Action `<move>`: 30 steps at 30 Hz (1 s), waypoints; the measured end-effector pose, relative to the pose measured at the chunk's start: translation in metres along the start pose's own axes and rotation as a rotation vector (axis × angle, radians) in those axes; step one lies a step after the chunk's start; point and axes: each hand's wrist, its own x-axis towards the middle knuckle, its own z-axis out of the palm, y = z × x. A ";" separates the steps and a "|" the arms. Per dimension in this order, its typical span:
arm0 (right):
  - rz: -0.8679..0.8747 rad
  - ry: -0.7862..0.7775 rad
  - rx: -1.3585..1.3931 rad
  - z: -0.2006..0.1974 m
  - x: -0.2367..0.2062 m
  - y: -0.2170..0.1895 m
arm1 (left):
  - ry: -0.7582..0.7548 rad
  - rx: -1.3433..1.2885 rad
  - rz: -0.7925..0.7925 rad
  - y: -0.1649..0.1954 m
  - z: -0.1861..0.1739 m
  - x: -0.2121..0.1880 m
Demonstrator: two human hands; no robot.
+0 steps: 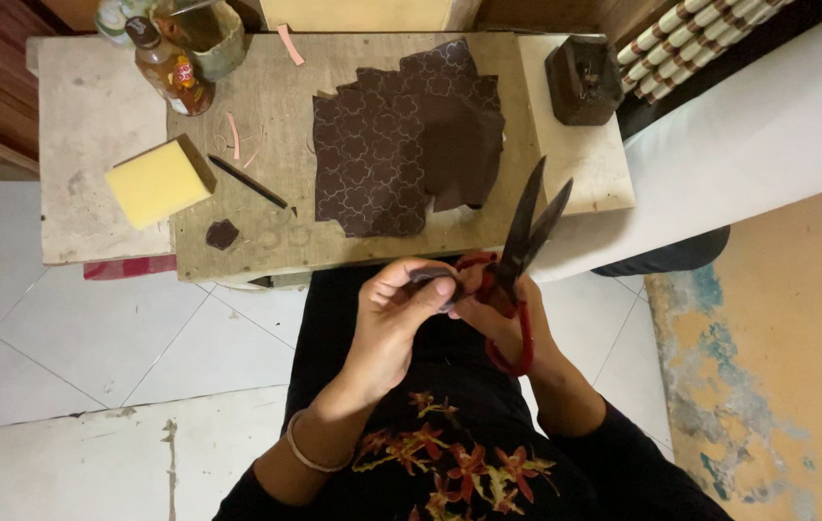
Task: The person uses red-handled scissors to cut cloud-shaped pieces from a brown patterned fabric sheet. They repeatedly cut along drawn outlines, separate the shapes, and place them on the table.
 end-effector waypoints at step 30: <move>0.014 -0.354 -0.416 -0.010 -0.010 -0.022 | 0.020 0.234 0.094 0.040 0.013 -0.008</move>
